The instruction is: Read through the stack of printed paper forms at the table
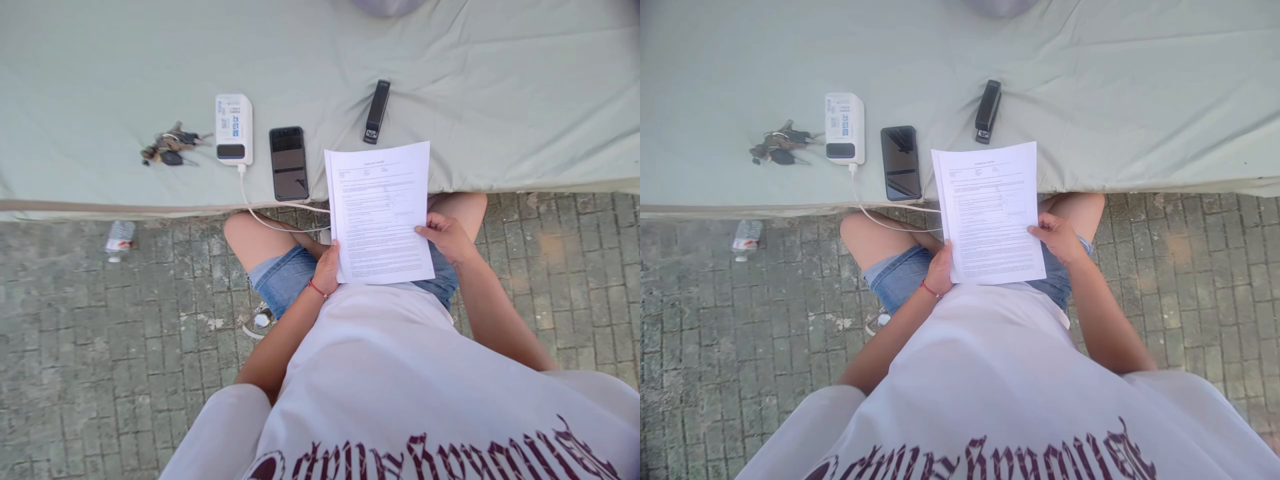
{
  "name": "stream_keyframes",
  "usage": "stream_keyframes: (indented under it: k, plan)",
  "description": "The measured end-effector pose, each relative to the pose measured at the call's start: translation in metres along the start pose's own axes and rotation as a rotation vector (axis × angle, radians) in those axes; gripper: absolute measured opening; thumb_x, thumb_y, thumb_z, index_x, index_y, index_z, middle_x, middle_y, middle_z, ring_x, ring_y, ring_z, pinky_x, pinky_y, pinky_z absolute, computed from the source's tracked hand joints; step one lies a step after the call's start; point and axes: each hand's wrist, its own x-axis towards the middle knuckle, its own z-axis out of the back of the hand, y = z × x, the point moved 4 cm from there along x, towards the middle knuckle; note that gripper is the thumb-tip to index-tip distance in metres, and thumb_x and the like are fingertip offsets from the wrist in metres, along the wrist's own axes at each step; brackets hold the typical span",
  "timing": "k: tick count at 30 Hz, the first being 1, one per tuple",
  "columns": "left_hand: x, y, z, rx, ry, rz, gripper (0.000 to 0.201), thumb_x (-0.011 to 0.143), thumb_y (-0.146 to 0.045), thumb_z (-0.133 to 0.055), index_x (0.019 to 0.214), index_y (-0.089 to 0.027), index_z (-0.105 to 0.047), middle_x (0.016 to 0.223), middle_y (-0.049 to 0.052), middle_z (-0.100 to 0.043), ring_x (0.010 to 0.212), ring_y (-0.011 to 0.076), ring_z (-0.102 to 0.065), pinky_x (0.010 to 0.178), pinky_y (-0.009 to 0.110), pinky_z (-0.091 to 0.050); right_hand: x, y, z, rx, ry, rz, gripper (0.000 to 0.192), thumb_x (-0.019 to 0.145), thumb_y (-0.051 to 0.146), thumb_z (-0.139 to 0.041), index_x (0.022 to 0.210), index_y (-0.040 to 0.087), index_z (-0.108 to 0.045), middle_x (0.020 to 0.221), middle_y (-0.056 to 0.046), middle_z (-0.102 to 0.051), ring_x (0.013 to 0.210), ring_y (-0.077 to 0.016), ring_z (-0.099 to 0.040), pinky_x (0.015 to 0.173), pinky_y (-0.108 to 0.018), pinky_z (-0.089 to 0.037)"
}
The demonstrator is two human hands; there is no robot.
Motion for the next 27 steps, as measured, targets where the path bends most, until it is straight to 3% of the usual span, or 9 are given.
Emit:
stream_keyframes:
  k: [11,15,23,27]
  plan:
    - [0.001,0.000,0.001,0.010,-0.002,-0.022,0.055,0.087,-0.066,-0.075,0.112,-0.016,-0.076,0.130,0.013,-0.076,0.140,0.0330,-0.060,0.119,0.043,-0.049,0.000,0.003,-0.001,-0.020,-0.004,0.006,0.044,0.066,0.061,-0.093,0.082,0.025,-0.073,0.086,-0.002,-0.077,0.080,-0.0234,-0.070,0.075,-0.041,-0.058]
    - [0.002,0.002,0.006,0.063,-0.090,-0.017,0.049,0.091,-0.063,-0.072,0.109,-0.017,-0.077,0.128,0.011,-0.077,0.136,0.0324,-0.063,0.116,0.043,-0.051,0.001,0.002,-0.002,-0.028,-0.013,0.004,0.045,0.065,0.061,-0.093,0.081,0.024,-0.072,0.084,-0.002,-0.076,0.079,-0.0224,-0.068,0.074,-0.040,-0.057]
    - [-0.001,0.003,0.003,0.014,-0.112,-0.011,0.053,0.089,-0.062,-0.075,0.112,-0.014,-0.078,0.123,0.014,-0.078,0.132,0.0335,-0.066,0.117,0.045,-0.051,0.005,0.002,0.008,-0.080,-0.156,0.047,0.042,0.069,0.060,-0.090,0.081,0.024,-0.072,0.070,0.000,-0.067,0.064,-0.0159,-0.056,0.061,-0.033,-0.048]
    - [-0.002,0.002,0.002,0.030,-0.094,-0.032,0.058,0.087,-0.065,-0.075,0.114,-0.014,-0.077,0.126,0.014,-0.077,0.134,0.0332,-0.065,0.118,0.045,-0.050,0.003,0.004,0.010,-0.099,-0.163,0.071,0.039,0.073,0.059,-0.088,0.083,0.024,-0.073,0.064,0.002,-0.062,0.059,-0.0139,-0.050,0.055,-0.031,-0.043]
